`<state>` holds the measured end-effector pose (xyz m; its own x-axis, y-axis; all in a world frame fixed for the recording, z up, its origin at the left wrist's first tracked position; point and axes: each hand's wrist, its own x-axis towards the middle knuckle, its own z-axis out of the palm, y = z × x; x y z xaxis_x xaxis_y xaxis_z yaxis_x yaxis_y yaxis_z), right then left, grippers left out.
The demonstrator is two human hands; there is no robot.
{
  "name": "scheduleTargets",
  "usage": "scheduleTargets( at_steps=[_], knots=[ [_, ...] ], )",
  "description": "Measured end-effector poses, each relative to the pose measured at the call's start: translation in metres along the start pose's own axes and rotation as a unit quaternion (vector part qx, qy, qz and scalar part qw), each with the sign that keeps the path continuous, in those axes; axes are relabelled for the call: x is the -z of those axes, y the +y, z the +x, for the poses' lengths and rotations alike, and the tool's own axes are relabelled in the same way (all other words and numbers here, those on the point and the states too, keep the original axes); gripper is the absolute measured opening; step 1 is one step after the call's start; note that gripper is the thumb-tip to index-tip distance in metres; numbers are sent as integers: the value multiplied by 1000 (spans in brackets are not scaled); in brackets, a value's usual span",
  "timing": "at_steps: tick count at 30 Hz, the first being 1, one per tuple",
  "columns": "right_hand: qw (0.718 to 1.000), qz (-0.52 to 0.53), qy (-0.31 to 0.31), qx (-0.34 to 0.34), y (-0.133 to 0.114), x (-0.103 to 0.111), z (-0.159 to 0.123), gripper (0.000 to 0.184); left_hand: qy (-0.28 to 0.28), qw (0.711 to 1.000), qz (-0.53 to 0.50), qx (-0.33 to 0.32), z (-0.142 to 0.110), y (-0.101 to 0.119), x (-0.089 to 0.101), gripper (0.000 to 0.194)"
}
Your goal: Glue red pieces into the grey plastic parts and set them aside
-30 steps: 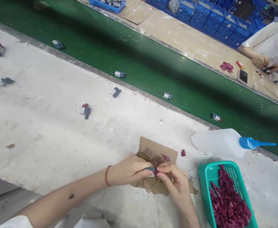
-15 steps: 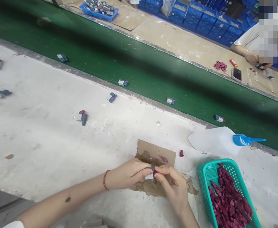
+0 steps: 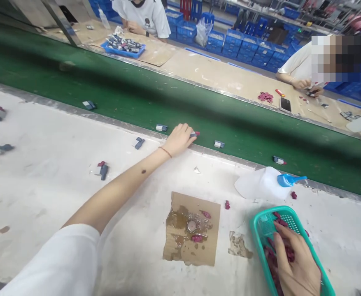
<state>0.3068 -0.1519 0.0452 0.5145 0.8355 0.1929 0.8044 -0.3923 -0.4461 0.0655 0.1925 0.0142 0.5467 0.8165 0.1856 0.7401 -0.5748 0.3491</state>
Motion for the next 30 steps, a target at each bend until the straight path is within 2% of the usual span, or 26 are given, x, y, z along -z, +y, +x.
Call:
scheduleTargets(
  at_steps=[2, 4, 6, 7, 9, 11, 14, 18, 21, 23, 26, 30],
  knots=[
    [997, -54, -34, 37, 21, 0, -2, 36, -1, 1000, 9, -6, 6, -16, -1, 32],
    [992, -83, -72, 59, 35, -2, -7, 34, 3, 999, 42, 5, 0, -34, 0, 40],
    [989, -90, -105, 57, 40, -4, -11, 30, -4, 995, 90, 43, -10, -54, 4, 47],
    [988, -87, -119, 51, 39, -5, -12, 28, -25, 992, 107, 59, -14, -63, 7, 50],
    [986, -69, -145, 35, 36, -4, -12, 26, -50, 992, 102, 52, -20, -78, 14, 52],
    [985, -43, -166, 20, 32, -3, -10, 25, -68, 993, 91, 41, -23, -84, 21, 52],
    [984, -10, -177, -2, 29, 0, -7, 20, -80, 993, 87, 18, -27, -79, 31, 54],
    [986, 17, -165, -2, 32, 1, -8, 19, -120, 985, 76, -102, -39, -52, 37, 51],
    [988, 26, -150, 2, 31, 2, -8, 18, -127, 978, 14, -167, -40, -17, 30, 42],
    [990, 48, -132, -25, 29, 4, -8, 18, -104, 978, -32, -180, -29, 12, 17, 38],
    [981, 136, -98, -95, 22, 10, -9, 24, -78, 975, -53, -201, 1, 58, -12, 35],
    [940, 283, -64, -178, 16, 16, -16, 33, -111, 972, -125, -163, 38, 112, -51, 41]
  ],
)
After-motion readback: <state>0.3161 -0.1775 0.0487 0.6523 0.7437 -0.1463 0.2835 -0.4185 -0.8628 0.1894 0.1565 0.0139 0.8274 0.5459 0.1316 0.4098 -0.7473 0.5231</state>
